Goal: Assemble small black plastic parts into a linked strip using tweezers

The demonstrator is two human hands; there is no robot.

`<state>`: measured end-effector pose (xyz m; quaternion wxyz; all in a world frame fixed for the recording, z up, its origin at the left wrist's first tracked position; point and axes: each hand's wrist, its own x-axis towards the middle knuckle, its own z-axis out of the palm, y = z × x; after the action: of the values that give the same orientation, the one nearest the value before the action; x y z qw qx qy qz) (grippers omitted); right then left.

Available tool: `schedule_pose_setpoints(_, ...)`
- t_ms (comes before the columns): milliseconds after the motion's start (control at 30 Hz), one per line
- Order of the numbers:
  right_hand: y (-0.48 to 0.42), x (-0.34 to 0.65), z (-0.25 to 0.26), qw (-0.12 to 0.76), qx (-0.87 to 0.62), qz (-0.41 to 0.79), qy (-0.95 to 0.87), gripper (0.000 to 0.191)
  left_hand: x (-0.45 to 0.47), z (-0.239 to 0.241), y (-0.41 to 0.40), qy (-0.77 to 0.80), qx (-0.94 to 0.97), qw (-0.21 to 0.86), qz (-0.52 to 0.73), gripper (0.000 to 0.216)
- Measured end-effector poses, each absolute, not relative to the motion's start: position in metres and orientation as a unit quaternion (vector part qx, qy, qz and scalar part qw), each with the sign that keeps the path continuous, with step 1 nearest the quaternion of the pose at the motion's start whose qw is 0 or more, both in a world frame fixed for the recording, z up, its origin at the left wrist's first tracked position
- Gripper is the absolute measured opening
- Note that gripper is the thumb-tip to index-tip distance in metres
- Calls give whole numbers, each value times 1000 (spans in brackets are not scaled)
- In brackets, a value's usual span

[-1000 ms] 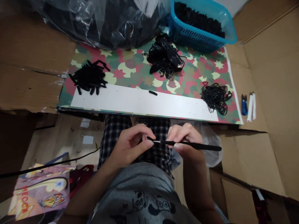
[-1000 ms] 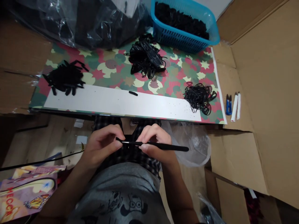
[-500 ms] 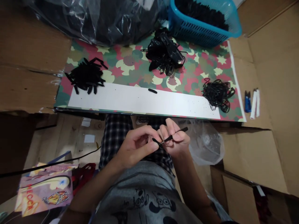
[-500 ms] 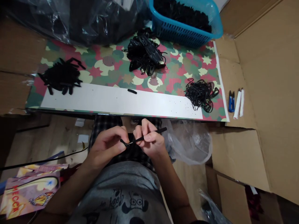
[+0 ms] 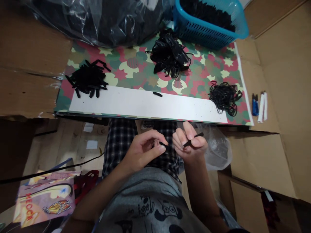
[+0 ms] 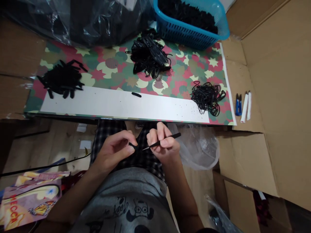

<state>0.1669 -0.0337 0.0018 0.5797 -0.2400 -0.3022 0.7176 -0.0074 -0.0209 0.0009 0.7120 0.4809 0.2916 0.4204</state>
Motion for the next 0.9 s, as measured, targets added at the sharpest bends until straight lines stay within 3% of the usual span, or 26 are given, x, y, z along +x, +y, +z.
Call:
schedule_pose_setpoints(133,-31,181,5,595,-280,666,-351,29,-8,5,-20,294,482,707,425,10)
schedule_pose_setpoints(300,-39,187,21,627,-392,513,-436,25,-10,8,-22,295,493,691,439,4)
schedule_pose_setpoints(500,-57,177,32,589,-403,401,-575,13,-13,14,-24,317,527,645,454,4)
schedule_pose_setpoints(900,-56,172,29,579,-380,389,-607,7,-14,12,-26,309,540,626,470,6)
